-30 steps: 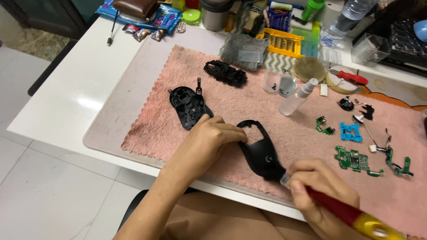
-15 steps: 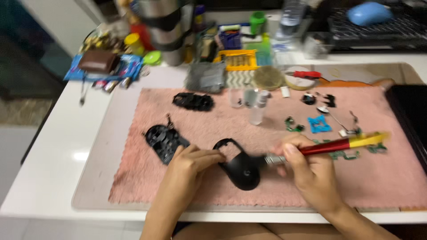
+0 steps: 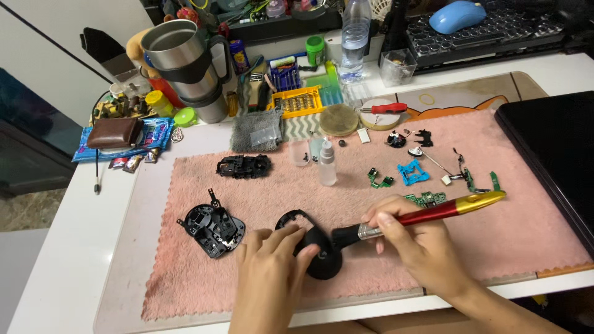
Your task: The person cleans a disassembled black computer mouse shell using a red-handled brush and a gray microfiber cloth. They first brush the interior and exterior surfaces, then wipe the shell with the cloth, focusing on crevices and edges.
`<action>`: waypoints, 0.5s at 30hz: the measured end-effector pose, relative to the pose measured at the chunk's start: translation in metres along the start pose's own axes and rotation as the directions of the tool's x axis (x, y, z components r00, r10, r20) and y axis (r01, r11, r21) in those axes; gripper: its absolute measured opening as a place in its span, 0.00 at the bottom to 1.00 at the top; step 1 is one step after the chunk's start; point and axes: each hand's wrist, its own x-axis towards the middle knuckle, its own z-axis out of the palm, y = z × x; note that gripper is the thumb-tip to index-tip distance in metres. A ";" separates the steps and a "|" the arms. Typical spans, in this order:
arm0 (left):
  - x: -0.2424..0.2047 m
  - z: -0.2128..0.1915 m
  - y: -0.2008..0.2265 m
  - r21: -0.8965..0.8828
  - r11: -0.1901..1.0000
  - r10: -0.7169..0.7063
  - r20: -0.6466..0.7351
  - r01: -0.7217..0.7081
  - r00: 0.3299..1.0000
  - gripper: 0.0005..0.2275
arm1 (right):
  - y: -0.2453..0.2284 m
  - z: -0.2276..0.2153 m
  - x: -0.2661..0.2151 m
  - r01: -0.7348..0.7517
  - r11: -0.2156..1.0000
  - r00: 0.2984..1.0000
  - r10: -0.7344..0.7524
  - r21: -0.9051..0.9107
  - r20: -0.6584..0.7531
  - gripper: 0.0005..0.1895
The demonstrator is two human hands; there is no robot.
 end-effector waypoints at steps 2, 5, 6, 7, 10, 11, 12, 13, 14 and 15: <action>0.006 -0.003 0.015 0.049 0.999 0.010 -0.057 -0.007 0.998 0.20 | -0.002 -0.002 -0.001 -0.008 1.000 1.000 0.008 -0.005 -0.011 0.15; 0.014 -0.008 0.038 0.143 0.990 0.023 -0.061 -0.014 0.998 0.25 | -0.005 -0.006 -0.003 -0.013 1.000 0.999 0.013 -0.024 -0.034 0.14; 0.018 -0.010 0.044 0.190 0.981 0.030 -0.008 -0.028 1.000 0.31 | -0.006 -0.007 -0.003 -0.006 0.999 0.999 0.004 -0.035 -0.053 0.14; 0.018 -0.009 0.047 0.193 0.981 0.017 -0.011 -0.015 1.000 0.31 | -0.006 -0.009 -0.003 -0.007 0.999 0.999 0.006 -0.032 -0.040 0.14; 0.018 -0.008 0.050 0.193 0.981 0.034 0.026 -0.038 0.999 0.42 | -0.008 -0.014 -0.003 -0.003 0.999 0.997 0.001 -0.033 -0.077 0.14; 0.017 -0.009 0.048 0.155 0.987 0.046 0.037 -0.052 0.998 0.43 | -0.009 -0.016 -0.002 -0.004 0.999 0.994 0.000 -0.043 -0.105 0.14; 0.017 -0.009 0.046 0.114 0.991 0.064 0.047 -0.069 0.997 0.44 | -0.009 -0.018 -0.002 -0.005 0.998 0.990 -0.003 -0.056 -0.138 0.14; 0.016 -0.008 0.041 0.114 0.991 0.062 0.048 -0.067 0.997 0.44 | -0.010 -0.020 -0.001 -0.007 0.998 0.991 0.000 -0.056 -0.136 0.14; 0.014 -0.008 0.036 0.067 0.997 0.038 0.099 -0.045 0.994 0.46 | -0.010 -0.022 0.000 0.005 0.998 0.989 -0.014 -0.065 -0.145 0.15; 0.013 -0.007 0.031 0.021 1.000 0.017 0.150 -0.021 0.989 0.50 | -0.010 -0.023 0.000 0.017 0.997 0.988 -0.028 -0.074 -0.152 0.15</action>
